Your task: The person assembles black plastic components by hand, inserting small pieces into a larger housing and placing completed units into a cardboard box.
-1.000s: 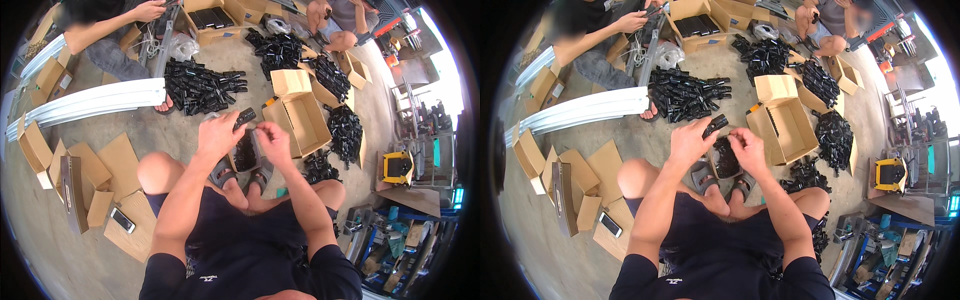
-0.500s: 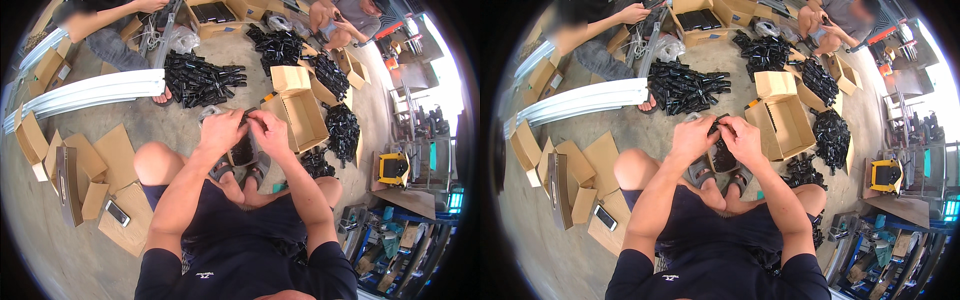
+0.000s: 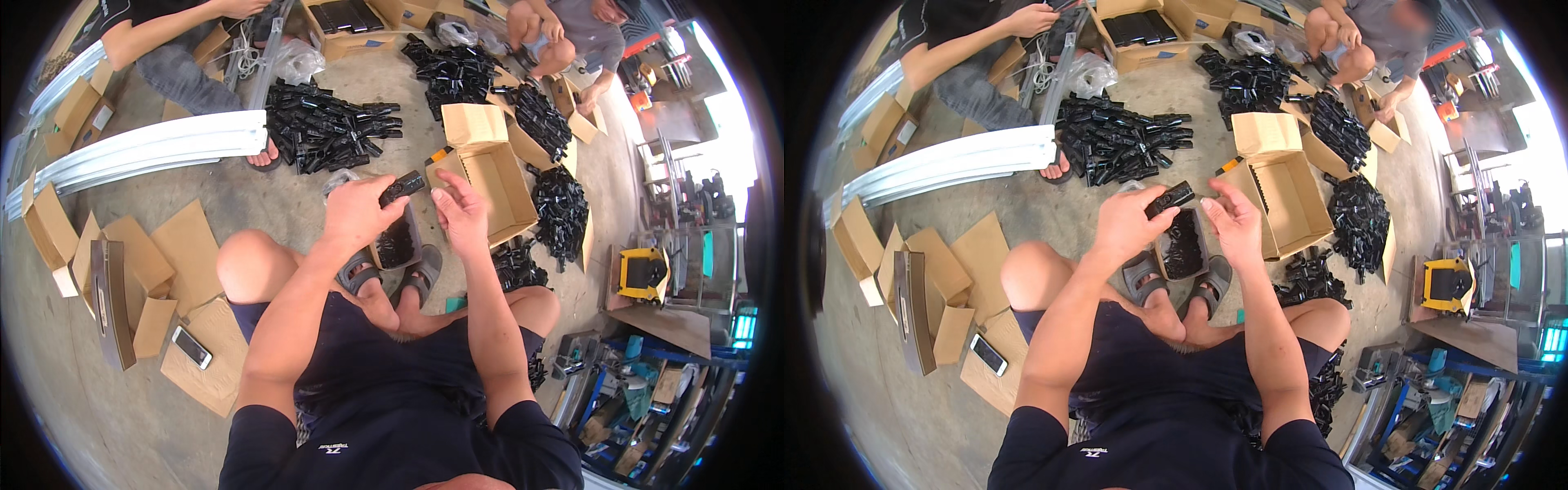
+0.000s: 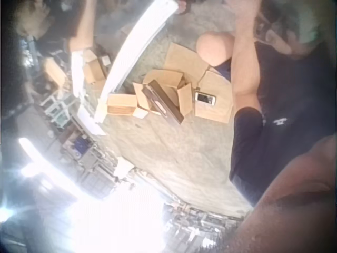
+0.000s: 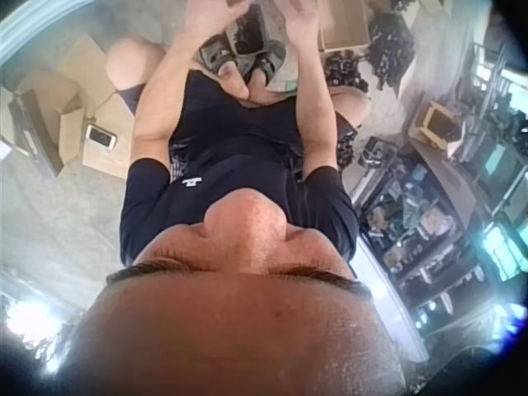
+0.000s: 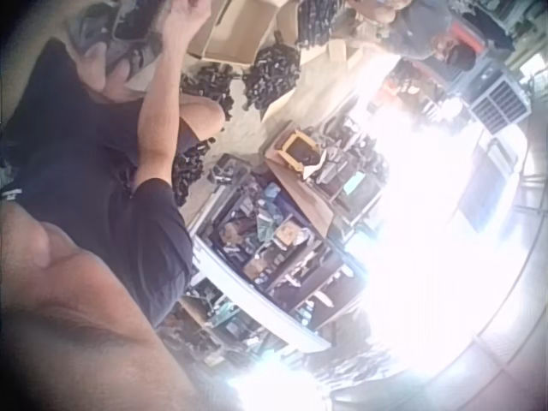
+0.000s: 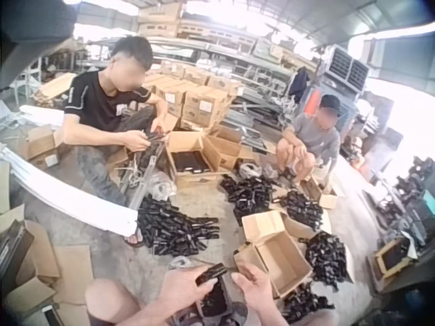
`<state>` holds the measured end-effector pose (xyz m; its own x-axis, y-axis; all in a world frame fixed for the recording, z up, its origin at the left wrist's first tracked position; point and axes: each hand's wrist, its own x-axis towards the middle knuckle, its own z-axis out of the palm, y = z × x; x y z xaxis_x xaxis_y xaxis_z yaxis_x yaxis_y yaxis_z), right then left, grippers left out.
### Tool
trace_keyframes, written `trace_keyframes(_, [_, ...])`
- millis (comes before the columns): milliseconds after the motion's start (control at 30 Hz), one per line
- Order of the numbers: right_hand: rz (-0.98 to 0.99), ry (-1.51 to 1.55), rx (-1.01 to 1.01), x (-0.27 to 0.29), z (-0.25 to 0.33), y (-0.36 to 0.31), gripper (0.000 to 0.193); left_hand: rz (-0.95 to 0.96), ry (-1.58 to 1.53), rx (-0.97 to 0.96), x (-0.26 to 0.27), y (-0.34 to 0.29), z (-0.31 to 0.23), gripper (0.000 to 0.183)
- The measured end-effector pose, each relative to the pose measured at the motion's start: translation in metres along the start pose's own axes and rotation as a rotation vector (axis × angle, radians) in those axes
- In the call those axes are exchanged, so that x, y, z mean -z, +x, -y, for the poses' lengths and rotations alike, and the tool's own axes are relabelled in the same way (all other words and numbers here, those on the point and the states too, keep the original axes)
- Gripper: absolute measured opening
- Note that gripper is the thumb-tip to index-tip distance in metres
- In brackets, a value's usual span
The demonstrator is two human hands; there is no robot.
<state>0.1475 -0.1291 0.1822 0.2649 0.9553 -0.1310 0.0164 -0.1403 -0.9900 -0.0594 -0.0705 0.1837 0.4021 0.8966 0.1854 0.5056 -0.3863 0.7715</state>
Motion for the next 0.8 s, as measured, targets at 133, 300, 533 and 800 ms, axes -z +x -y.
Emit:
trace_keyframes(133, [0.271, 0.536, -0.109, -0.011, -0.017, -0.003, 0.048, 0.205, -0.331, 0.156, 0.004, 0.001, 0.000, 0.035])
trace_keyframes(300, [0.225, 0.562, -0.131, -0.016, -0.012, -0.006, 0.038, 0.293, -0.543, 0.173, 0.007, 0.002, -0.008, 0.032])
trace_keyframes(533, [0.176, 0.532, -0.082, -0.012, -0.003, -0.010, 0.037, 0.078, -0.693, -0.042, -0.014, -0.004, 0.000, 0.035])
trace_keyframes(800, [0.154, 0.439, -0.118, -0.008, 0.023, -0.015, 0.034, 0.158, -0.912, 0.062, -0.013, -0.004, -0.007, 0.027])
